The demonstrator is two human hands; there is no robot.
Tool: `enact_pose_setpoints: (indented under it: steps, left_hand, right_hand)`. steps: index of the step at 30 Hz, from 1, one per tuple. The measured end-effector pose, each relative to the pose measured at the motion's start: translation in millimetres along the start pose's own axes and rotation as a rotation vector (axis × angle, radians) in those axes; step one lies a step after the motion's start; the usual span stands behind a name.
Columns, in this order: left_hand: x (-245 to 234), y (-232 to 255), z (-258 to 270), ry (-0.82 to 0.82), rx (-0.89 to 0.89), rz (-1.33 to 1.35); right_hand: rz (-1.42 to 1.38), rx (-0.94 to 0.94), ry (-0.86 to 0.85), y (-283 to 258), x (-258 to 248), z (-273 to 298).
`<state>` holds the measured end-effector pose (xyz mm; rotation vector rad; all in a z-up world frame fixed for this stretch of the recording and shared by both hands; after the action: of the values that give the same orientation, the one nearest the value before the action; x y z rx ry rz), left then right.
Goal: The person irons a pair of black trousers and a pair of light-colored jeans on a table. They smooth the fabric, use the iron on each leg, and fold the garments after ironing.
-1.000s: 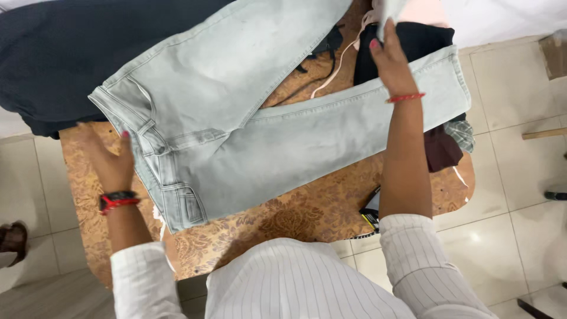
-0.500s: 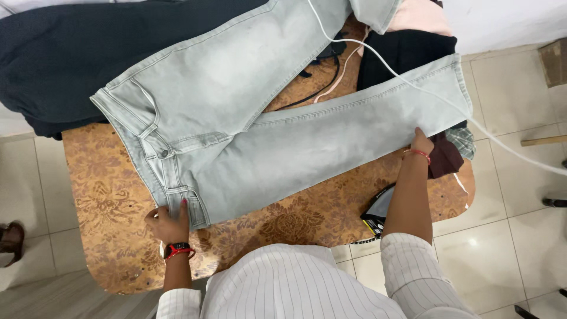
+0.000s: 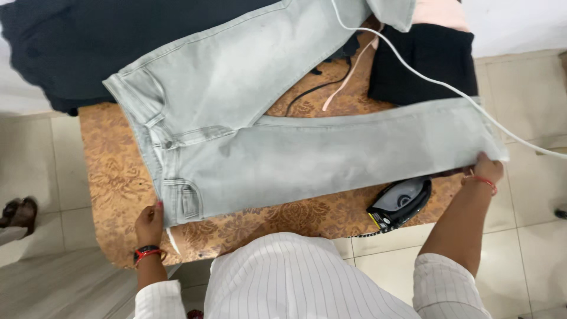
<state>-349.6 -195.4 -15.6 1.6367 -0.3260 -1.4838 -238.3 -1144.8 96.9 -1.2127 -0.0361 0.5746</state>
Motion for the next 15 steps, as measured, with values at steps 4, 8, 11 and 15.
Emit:
enact_pose_setpoints:
  steps: [4, 8, 11, 15]
  left_hand:
    - [12.0, -8.5, 16.7, 0.094, -0.056, -0.16]
    - [8.0, 9.6, 13.3, 0.146, -0.055, -0.29]
    - [6.6, 34.9, -10.3, 0.241, -0.018, -0.287]
    - [33.9, 64.6, -74.7, 0.21, 0.136, -0.085]
  right_hand:
    - [0.517, 0.313, 0.117, 4.6, -28.7, 20.5]
    - [0.647, 0.104, 0.021, 19.4, -42.6, 65.4]
    - [0.703, 0.014, -0.025, 47.4, -44.7, 95.1]
    - [0.939, -0.192, -0.183, 90.8, -23.6, 127.6]
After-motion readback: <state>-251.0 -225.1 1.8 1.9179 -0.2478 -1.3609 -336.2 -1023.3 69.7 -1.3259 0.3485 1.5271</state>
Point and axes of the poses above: each hand's wrist, its own z-axis away from the middle knuckle, its own x-axis out of the palm, y = z × x, the point moved 2 cm from there along -z, towards the middle knuckle, and after that the axes turned 7 degrees about x, right-handed, at the moved point
